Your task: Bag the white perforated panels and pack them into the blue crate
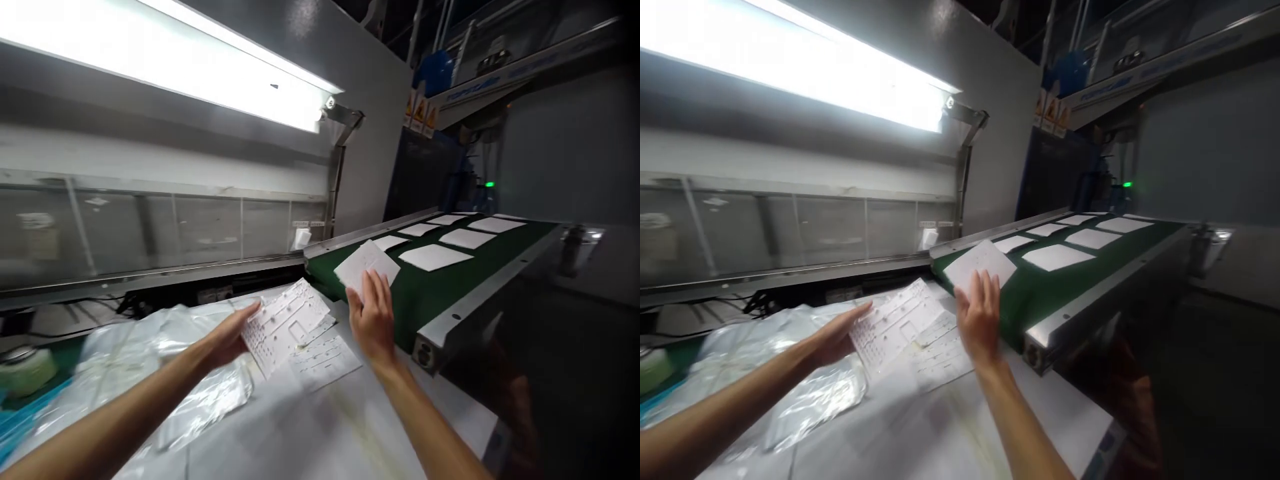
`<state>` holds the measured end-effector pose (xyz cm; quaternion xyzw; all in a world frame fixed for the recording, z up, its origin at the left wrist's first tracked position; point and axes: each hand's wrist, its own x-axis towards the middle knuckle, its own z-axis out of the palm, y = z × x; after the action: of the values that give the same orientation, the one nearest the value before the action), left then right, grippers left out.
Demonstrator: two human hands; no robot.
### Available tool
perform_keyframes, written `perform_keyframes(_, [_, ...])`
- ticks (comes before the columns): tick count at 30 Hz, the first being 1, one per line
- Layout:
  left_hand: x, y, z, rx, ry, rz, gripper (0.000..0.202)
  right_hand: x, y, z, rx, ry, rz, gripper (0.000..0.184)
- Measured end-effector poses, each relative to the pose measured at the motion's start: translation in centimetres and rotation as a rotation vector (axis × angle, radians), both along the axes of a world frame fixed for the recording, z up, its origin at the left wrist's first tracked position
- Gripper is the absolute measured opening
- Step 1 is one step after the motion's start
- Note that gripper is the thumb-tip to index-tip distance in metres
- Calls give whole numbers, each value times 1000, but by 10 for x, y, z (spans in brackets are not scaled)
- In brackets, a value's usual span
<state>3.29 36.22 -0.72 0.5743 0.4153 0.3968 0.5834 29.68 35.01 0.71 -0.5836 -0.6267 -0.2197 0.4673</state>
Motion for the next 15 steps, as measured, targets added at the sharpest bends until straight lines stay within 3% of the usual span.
perform_keyframes(2, [-34,-46,-19,-161,-117,-45,56,-38,-53,-29,22,-76,194,55])
perform_keyframes(4, [-63,-81,-29,-326,-203,-119,57,-71,-109,-64,29,-212,524,66])
perform_keyframes(6, [-90,-106,-31,-442,-160,-215,58,-94,-156,-95,17,-372,797,77])
perform_keyframes(8, [-112,-123,-26,-500,-45,-310,59,-107,-189,-113,-31,-548,981,77])
perform_keyframes(11, [-133,-135,-19,-505,158,-444,62,-117,-212,-111,-213,-782,1213,65])
perform_keyframes(15, [-131,-138,-12,-363,416,-594,46,-115,-211,-76,-444,-851,1441,61])
